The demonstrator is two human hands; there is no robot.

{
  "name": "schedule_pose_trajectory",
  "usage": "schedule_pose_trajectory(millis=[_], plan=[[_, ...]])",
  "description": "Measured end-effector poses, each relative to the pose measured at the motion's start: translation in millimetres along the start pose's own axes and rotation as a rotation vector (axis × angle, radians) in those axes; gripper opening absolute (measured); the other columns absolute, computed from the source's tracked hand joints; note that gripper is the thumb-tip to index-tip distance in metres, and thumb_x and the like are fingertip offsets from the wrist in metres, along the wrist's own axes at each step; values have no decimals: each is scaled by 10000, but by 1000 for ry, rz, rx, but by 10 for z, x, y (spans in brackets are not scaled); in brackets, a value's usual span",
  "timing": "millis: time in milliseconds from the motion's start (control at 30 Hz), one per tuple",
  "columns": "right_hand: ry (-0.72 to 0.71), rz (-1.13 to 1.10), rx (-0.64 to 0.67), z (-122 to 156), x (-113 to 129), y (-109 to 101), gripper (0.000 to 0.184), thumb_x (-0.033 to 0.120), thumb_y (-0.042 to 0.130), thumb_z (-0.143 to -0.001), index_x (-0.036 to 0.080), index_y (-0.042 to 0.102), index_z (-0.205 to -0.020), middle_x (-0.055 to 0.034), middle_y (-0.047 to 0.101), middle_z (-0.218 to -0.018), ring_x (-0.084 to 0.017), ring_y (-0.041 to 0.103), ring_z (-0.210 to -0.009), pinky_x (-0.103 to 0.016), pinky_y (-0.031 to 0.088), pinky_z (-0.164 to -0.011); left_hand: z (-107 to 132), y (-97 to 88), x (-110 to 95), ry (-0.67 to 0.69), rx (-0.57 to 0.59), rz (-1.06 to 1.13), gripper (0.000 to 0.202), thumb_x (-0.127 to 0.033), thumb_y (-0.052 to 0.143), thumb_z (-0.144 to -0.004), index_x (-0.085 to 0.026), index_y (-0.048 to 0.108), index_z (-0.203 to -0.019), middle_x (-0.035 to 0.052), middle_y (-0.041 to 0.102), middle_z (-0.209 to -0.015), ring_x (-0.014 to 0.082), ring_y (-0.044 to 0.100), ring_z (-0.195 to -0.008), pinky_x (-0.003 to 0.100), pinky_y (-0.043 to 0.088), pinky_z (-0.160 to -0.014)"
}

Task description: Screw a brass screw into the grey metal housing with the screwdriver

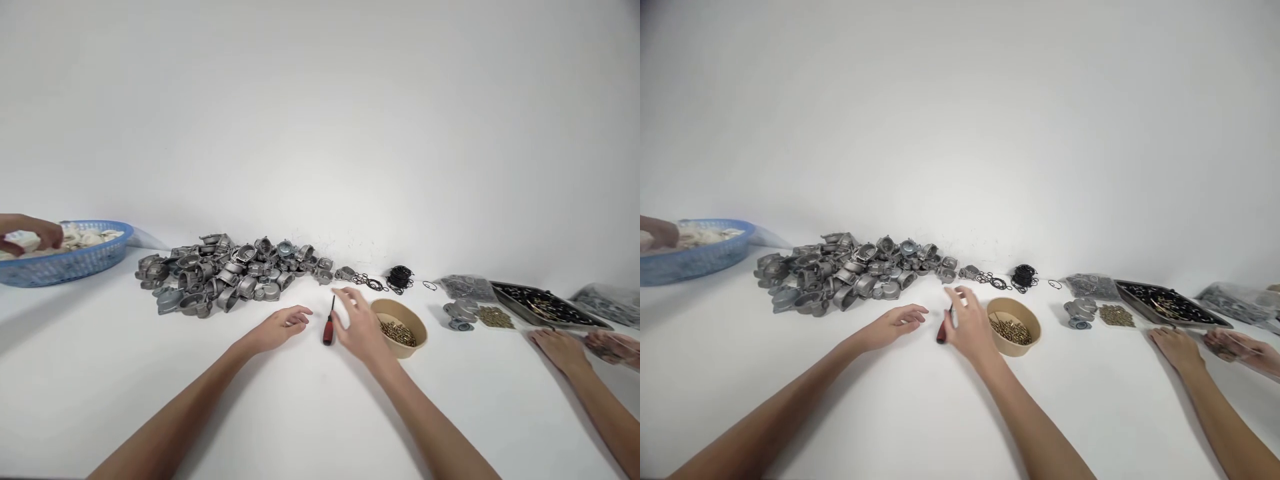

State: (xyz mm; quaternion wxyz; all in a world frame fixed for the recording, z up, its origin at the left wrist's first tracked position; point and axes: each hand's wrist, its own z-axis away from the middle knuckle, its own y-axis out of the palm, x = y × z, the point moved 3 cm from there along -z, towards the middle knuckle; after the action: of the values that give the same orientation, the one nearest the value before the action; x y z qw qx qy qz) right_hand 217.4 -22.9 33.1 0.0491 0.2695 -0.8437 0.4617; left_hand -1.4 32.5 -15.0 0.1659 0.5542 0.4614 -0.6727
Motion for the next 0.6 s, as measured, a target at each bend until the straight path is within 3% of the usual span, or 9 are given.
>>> schedule_pose_trajectory(millis=[67, 133, 333, 500, 600], plan=[[18, -35, 118, 45, 71, 220, 440, 273, 549, -908, 302, 564, -1347, -135, 512, -1358, -344, 571, -1152, -494, 510, -926, -8, 12, -3, 20, 9, -9, 437, -505, 584, -891, -258, 642, -1247, 90, 691, -1181, 275, 605, -1165, 394, 470, -1006], [70, -76, 171, 74, 9, 295, 401, 276, 545, -921, 291, 587, -1319, -130, 547, -1317, -331, 570, -1168, -481, 507, -935, 1, 25, -26, 28, 8, -39, 409, -486, 576, -900, -256, 654, -1230, 83, 698, -1169, 269, 616, -1149, 386, 482, -995], [102, -198, 287, 111, -260, 154, 431, 474, 596, -926, 317, 583, -1326, -64, 630, -1252, -258, 632, -1092, -401, 532, -906, 72, 80, -139, 75, 2, -219, 355, -395, 550, -913, -293, 648, -1239, 50, 668, -1247, 255, 635, -1077, 344, 530, -867], [86, -242, 410, 149, -222, 118, 656, 520, 725, -821, 358, 503, -1416, -74, 580, -1336, -304, 578, -1202, -453, 466, -1004, 101, 103, -183, 199, 2, -314, 377, -332, 580, -898, -315, 629, -1272, 33, 654, -1281, 266, 599, -1157, 357, 487, -949], [71, -250, 419, 161, -181, 165, 618, 490, 729, -827, 332, 531, -1391, -79, 586, -1309, -290, 594, -1170, -451, 463, -1011, 105, 104, -177, 210, -2, -322, 441, -344, 616, -888, -330, 591, -1328, 32, 639, -1315, 277, 568, -1223, 373, 450, -1012]])
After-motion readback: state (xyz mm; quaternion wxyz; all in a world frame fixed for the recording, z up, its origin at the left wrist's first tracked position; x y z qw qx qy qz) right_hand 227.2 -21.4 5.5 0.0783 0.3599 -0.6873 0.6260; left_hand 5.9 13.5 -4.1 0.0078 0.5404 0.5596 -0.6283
